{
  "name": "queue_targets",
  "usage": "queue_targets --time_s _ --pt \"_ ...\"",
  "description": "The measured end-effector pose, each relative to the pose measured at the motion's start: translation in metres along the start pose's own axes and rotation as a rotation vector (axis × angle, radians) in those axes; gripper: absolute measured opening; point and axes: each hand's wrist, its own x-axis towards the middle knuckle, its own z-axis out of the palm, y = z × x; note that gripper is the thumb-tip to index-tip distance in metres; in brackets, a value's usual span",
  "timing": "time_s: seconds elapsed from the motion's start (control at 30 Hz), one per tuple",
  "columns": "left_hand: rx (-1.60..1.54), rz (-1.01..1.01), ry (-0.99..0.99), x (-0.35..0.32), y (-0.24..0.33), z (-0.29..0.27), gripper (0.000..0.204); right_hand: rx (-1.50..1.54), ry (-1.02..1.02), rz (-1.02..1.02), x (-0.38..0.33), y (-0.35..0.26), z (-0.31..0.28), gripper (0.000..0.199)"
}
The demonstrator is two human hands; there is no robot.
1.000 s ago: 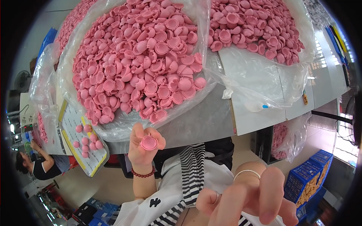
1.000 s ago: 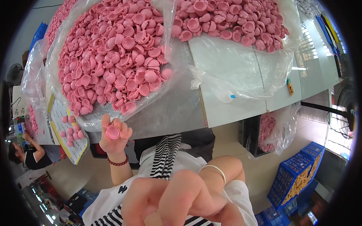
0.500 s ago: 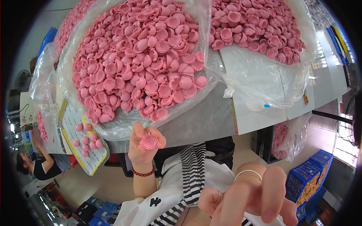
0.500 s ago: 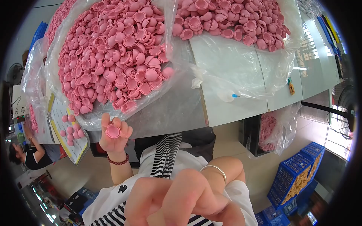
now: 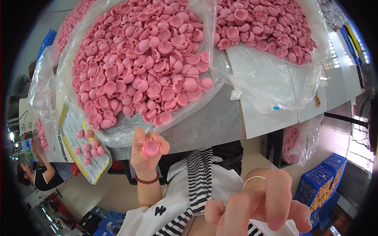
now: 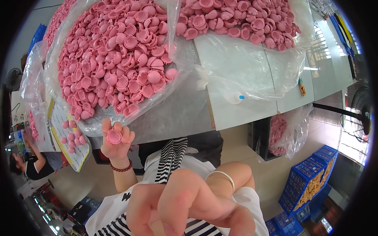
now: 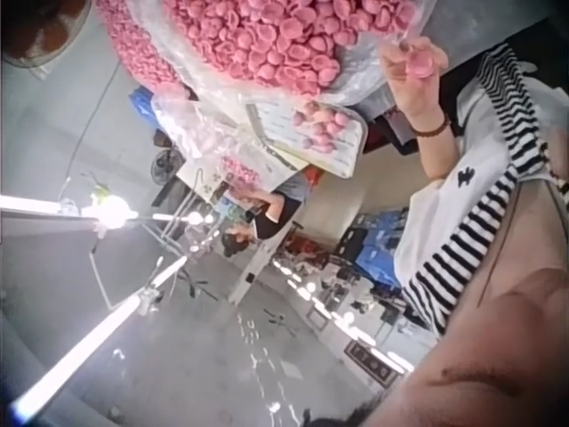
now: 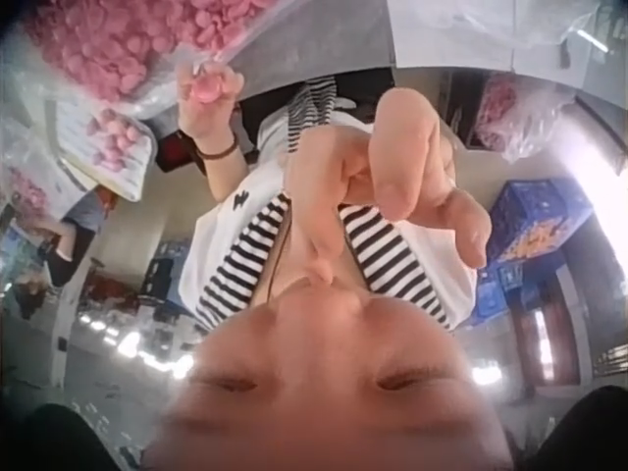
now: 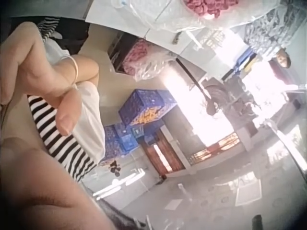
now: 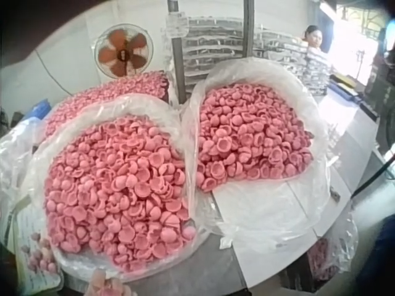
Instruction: Applying glue to two halves of small pink plastic toy balls and pressing them together to assemble them.
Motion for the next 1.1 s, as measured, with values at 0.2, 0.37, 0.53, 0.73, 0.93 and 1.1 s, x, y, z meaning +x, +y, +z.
queue_targets --time_s 0.2,0.37,0.53,0.73,0.93,1.1 --pt "0.004 0.015 0.009 -0.004 0.001 0.001 0.027 0.018 -0.019 0.075 -0.003 -0.004 -0.003 0.039" --pt "-0.004 -0.004 0.004 0.002 -0.002 0.002 0.025 -0.179 0.046 0.133 0.003 -0.008 0.005 0.031" --pt "-0.011 -0.023 0.058 0.008 -0.012 0.004 0.027 -1.671 -0.493 0.548 0.021 -0.016 -0.010 0.020" --pt "0.003 -0.034 -0.048 0.007 -0.005 0.007 0.027 -1.920 -1.201 0.842 0.051 0.009 0.045 0.023" --pt "-0.009 0.004 -0.013 -0.007 -0.004 0.001 0.024 -2.414 -1.095 0.190 0.032 0.003 0.046 0.014" --pt "-0.027 0.016 0.060 -0.016 0.004 -0.001 0.024 -1.644 -0.624 0.611 0.041 -0.010 0.028 0.022"
